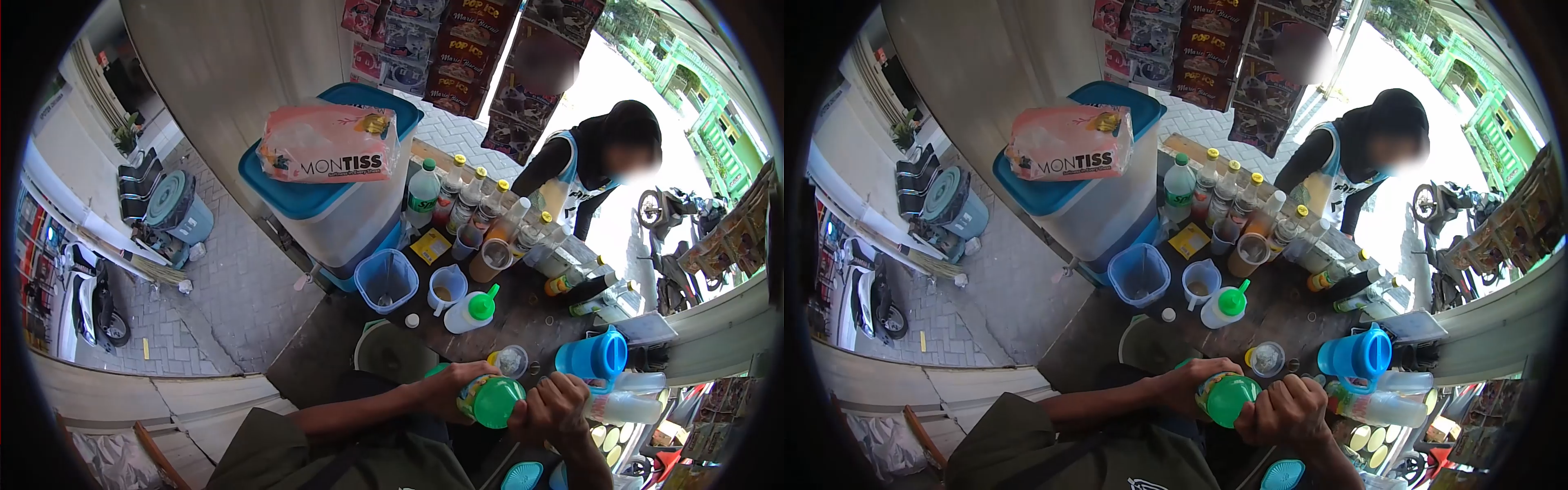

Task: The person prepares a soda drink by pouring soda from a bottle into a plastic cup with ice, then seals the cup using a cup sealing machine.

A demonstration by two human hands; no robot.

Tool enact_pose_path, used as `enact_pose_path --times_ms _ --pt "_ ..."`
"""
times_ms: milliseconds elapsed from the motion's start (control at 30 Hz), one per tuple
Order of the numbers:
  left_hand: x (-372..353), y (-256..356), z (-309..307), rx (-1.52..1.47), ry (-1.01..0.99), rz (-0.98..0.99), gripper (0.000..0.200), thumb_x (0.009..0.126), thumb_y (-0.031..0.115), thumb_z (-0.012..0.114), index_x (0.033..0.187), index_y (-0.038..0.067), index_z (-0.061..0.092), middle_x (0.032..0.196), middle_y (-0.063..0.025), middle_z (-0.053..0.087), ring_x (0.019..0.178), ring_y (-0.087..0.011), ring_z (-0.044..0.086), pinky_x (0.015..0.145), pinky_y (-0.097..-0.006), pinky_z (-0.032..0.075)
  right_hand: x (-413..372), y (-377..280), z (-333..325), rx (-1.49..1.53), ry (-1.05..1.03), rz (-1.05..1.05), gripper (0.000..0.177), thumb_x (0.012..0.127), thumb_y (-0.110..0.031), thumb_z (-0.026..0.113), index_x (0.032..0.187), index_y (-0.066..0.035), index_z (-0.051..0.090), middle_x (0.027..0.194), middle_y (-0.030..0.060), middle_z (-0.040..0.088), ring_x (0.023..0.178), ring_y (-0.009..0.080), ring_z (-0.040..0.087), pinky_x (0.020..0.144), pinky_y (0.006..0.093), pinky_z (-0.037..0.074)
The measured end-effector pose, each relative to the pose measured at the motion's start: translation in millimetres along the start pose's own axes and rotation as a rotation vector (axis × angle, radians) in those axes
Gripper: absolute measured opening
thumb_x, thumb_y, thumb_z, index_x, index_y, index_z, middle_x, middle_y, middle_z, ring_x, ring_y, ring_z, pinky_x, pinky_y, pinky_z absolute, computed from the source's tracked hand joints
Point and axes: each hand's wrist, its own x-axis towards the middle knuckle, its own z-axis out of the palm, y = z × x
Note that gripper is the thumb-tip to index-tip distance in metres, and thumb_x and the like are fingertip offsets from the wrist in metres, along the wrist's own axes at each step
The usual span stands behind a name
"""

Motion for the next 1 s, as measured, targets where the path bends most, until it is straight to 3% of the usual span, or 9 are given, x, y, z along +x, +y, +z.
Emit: enact_pose_path --times_ms 333,533,633,700,733,800,867,967,1000 --pt "-0.4 -6.3 0.4 -0.052 -0.091 -0.052 0.070 0.054 0.012 0.084 0.116 0.001 0.052 0.107 -0.0119 0.060 0.096 -0.0267 0.063 0.082 -0.0349 0.050 2.8 11.6 1.1 0.078 0.018 -0.138 0.037 0.076 -0.023 0.051 0.046 -0.011 0.032 0.046 0.0006 0.032 0.041 0.0130 0.033 0.038 0.0296 0.022" --pt "3.5 -3.2 5.4 -0.129 -0.319 -0.064 0.073 0.053 0.013 0.082 0.117 0.002 0.048 0.105 -0.0134 0.060 0.098 -0.0296 0.063 0.083 -0.0364 0.050 -7.1 19.2 -3.5 0.057 0.042 -0.576 0.037 0.076 -0.026 0.058 0.046 -0.012 0.041 0.049 -0.0006 0.038 0.043 0.0118 0.033 0.040 0.0259 0.028" --pt "-4.4 -7.6 19.1 -0.152 -0.258 -0.037 0.072 0.053 0.012 0.083 0.116 0.002 0.049 0.105 -0.0131 0.060 0.097 -0.0296 0.063 0.082 -0.0365 0.050 -3.1 9.5 -9.4 0.152 -0.052 -0.427 0.037 0.077 -0.029 0.059 0.048 -0.011 0.044 0.049 0.0008 0.040 0.043 0.0127 0.038 0.039 0.0271 0.030" --pt "-10.6 -10.0 31.6 -0.037 0.061 -0.101 0.072 0.053 0.011 0.084 0.115 0.003 0.050 0.105 -0.0133 0.060 0.094 -0.0305 0.063 0.080 -0.0359 0.051 -9.1 -8.7 -12.3 0.014 -0.172 0.168 0.040 0.080 -0.030 0.056 0.049 -0.010 0.040 0.048 0.0027 0.039 0.039 0.0162 0.038 0.037 0.0309 0.030" --pt "-10.8 -11.6 35.4 -0.046 0.041 -0.095 0.072 0.053 0.011 0.084 0.115 0.003 0.050 0.105 -0.0133 0.060 0.094 -0.0305 0.063 0.080 -0.0359 0.051 -14.5 -19.5 -9.4 0.004 -0.172 0.188 0.040 0.080 -0.030 0.056 0.049 -0.010 0.040 0.048 0.0027 0.039 0.039 0.0162 0.038 0.037 0.0309 0.030" --pt "-10.1 -14.5 41.3 0.190 0.244 0.004 0.066 0.058 0.016 0.085 0.113 0.003 0.051 0.101 -0.0124 0.062 0.089 -0.0254 0.065 0.076 -0.0333 0.052 -25.9 -38.5 -0.5 -0.193 -0.098 0.598 0.039 0.079 -0.028 0.057 0.049 -0.010 0.040 0.047 0.0043 0.040 0.038 0.0194 0.040 0.038 0.0330 0.031" --pt "-9.4 -12.2 36.0 0.106 0.120 -0.014 0.067 0.056 0.013 0.085 0.113 0.003 0.051 0.102 -0.0126 0.061 0.092 -0.0270 0.065 0.077 -0.0341 0.052 -30.3 -37.5 -1.3 -0.229 -0.065 0.583 0.040 0.080 -0.028 0.056 0.049 -0.010 0.039 0.048 0.0033 0.039 0.037 0.0176 0.038 0.037 0.0323 0.030" --pt "-1.7 -3.8 21.0 -0.039 -0.193 -0.045 0.067 0.056 0.011 0.084 0.113 0.003 0.051 0.104 -0.0124 0.061 0.095 -0.0281 0.064 0.079 -0.0349 0.052 -36.0 -24.6 -5.4 -0.049 -0.027 -0.039 0.041 0.084 -0.030 0.054 0.050 -0.011 0.042 0.051 0.0001 0.040 0.047 0.0125 0.041 0.041 0.0278 0.030" --pt "2.6 -3.5 18.0 -0.096 -0.360 -0.056 0.065 0.056 0.011 0.084 0.113 0.003 0.052 0.103 -0.0122 0.062 0.094 -0.0276 0.064 0.078 -0.0350 0.052 -36.4 -20.1 -2.5 -0.071 -0.028 0.003 0.041 0.084 -0.030 0.054 0.050 -0.011 0.042 0.051 0.0001 0.040 0.047 0.0125 0.041 0.041 0.0278 0.030"
